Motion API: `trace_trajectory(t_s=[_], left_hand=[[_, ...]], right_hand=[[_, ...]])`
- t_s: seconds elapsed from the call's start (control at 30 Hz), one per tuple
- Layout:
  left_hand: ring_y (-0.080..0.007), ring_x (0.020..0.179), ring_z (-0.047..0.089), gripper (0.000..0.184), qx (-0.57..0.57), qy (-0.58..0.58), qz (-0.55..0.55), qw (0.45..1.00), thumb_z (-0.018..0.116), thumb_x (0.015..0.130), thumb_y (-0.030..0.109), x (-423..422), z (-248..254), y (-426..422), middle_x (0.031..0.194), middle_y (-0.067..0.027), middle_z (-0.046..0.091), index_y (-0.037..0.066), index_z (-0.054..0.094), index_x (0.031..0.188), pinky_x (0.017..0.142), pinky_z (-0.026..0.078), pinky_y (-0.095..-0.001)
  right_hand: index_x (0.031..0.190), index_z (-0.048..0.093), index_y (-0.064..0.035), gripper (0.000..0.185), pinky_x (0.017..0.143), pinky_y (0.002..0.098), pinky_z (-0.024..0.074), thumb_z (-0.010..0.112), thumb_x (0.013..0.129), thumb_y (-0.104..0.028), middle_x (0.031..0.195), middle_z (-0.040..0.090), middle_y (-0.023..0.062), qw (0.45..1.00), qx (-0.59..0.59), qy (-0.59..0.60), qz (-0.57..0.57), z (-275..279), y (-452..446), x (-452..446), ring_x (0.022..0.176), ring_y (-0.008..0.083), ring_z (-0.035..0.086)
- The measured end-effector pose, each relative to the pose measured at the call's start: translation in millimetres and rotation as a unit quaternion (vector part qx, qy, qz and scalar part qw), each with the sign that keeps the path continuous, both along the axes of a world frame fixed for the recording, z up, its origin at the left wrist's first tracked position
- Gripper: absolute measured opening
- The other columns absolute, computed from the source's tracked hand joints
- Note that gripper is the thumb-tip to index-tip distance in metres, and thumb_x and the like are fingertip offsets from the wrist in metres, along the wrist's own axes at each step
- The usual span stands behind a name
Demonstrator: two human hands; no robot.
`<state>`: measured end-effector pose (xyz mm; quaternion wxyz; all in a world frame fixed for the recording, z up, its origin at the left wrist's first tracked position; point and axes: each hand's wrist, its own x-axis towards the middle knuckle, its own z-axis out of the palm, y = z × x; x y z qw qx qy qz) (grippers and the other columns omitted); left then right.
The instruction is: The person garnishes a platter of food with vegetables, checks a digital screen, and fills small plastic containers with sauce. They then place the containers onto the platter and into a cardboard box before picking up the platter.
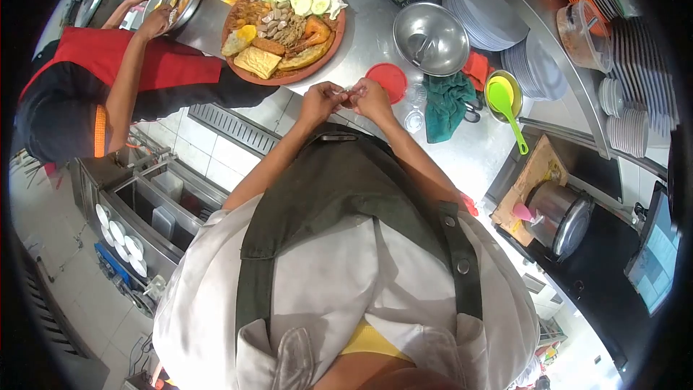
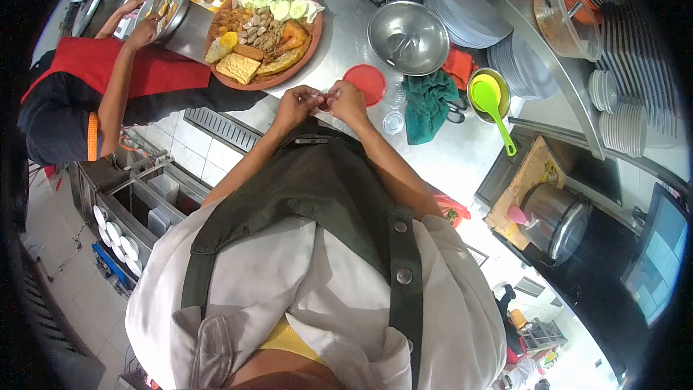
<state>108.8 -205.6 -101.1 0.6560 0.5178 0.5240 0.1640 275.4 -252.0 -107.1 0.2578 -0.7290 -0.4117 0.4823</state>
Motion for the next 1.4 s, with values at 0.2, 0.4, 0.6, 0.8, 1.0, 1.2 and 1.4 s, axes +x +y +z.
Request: trace_trajectory(t_s=[0.2, 0.4, 0.6, 0.8, 1.0, 1.2, 1.4], left_hand=[[-0.0075, 0.064, 0.056, 0.018, 0.051, -0.052, -0.006, 0.997, 0.075, 0.088, 0.014, -8.3, -29.2, 13.4, 0.080, -0.0022, 0.068, -0.001, 0.070, 0.098, 0.057, 0.044, -0.0224], [-0.0091, 0.068, 0.065, 0.022, 0.093, 0.014, 0.025, 0.995, 0.075, 0.087, 0.016, -1.0, 0.8, 13.8, 0.080, -0.0074, 0.073, -0.001, 0.074, 0.102, 0.062, 0.052, -0.0248], [-0.0066, 0.059, 0.053, 0.026, 0.051, 0.043, 0.028, 0.997, 0.074, 0.089, 0.013, 1.0, 1.4, 15.3, 0.073, -0.0019, 0.067, -0.002, 0.072, 0.110, 0.053, 0.043, -0.0229], [-0.0063, 0.063, 0.056, 0.025, 0.110, 0.046, 0.010, 0.993, 0.074, 0.088, 0.011, 0.8, -11.5, 16.4, 0.081, -0.0045, 0.071, -0.004, 0.072, 0.108, 0.055, 0.046, -0.0235], [-0.0073, 0.069, 0.059, 0.022, 0.174, 0.057, -0.009, 0.983, 0.074, 0.088, 0.011, 2.6, -14.9, 15.3, 0.083, -0.0051, 0.072, -0.003, 0.072, 0.104, 0.062, 0.048, -0.0240], [-0.0078, 0.076, 0.061, 0.018, 0.106, -0.006, -0.001, 0.994, 0.072, 0.089, 0.010, 2.1, -11.4, 12.7, 0.088, -0.0059, 0.072, -0.003, 0.072, 0.103, 0.067, 0.049, -0.0236], [-0.0090, 0.079, 0.062, 0.022, 0.144, -0.003, -0.034, 0.989, 0.069, 0.092, 0.009, -1.2, -30.5, 13.1, 0.091, -0.0069, 0.072, -0.003, 0.069, 0.109, 0.068, 0.050, -0.0255]], right_hand=[[0.106, 0.070, -0.0032, 0.019, 0.056, 0.0296, 0.0528, 0.068, 0.090, -0.013, 0.081, 0.071, 0.0113, 0.990, -0.033, 0.128, -0.037, 5.8, 3.4, 6.8, 0.060, 0.0148, 0.068], [0.111, 0.070, -0.0025, 0.023, 0.065, 0.0324, 0.0550, 0.061, 0.095, -0.015, 0.089, 0.073, 0.0156, 0.993, 0.086, 0.058, -0.062, 5.6, 1.0, 6.0, 0.064, 0.0186, 0.071], [0.111, 0.072, -0.0045, 0.025, 0.076, 0.0371, 0.0549, 0.064, 0.091, -0.016, 0.096, 0.073, 0.0175, 0.997, 0.061, 0.003, -0.040, 3.5, 1.4, 8.4, 0.076, 0.0259, 0.072], [0.112, 0.071, -0.0049, 0.028, 0.084, 0.0408, 0.0533, 0.068, 0.086, -0.015, 0.098, 0.072, 0.0184, 0.994, 0.100, -0.042, -0.029, -8.1, 1.4, 8.9, 0.094, 0.0323, 0.070], [0.115, 0.070, -0.0059, 0.031, 0.076, 0.0378, 0.0544, 0.071, 0.084, -0.011, 0.097, 0.072, 0.0171, 0.997, 0.073, -0.037, -0.003, 0.2, 3.8, 8.6, 0.086, 0.0279, 0.070], [0.120, 0.069, -0.0075, 0.035, 0.059, 0.0312, 0.0573, 0.072, 0.085, -0.004, 0.097, 0.071, 0.0141, 0.998, 0.057, -0.026, 0.022, 0.4, 6.7, 10.9, 0.072, 0.0190, 0.070], [0.116, 0.069, -0.0051, 0.034, 0.065, 0.0353, 0.0551, 0.074, 0.082, -0.006, 0.098, 0.070, 0.0163, 1.000, 0.011, 0.013, 0.025, 12.5, 12.3, 14.1, 0.083, 0.0234, 0.069]])
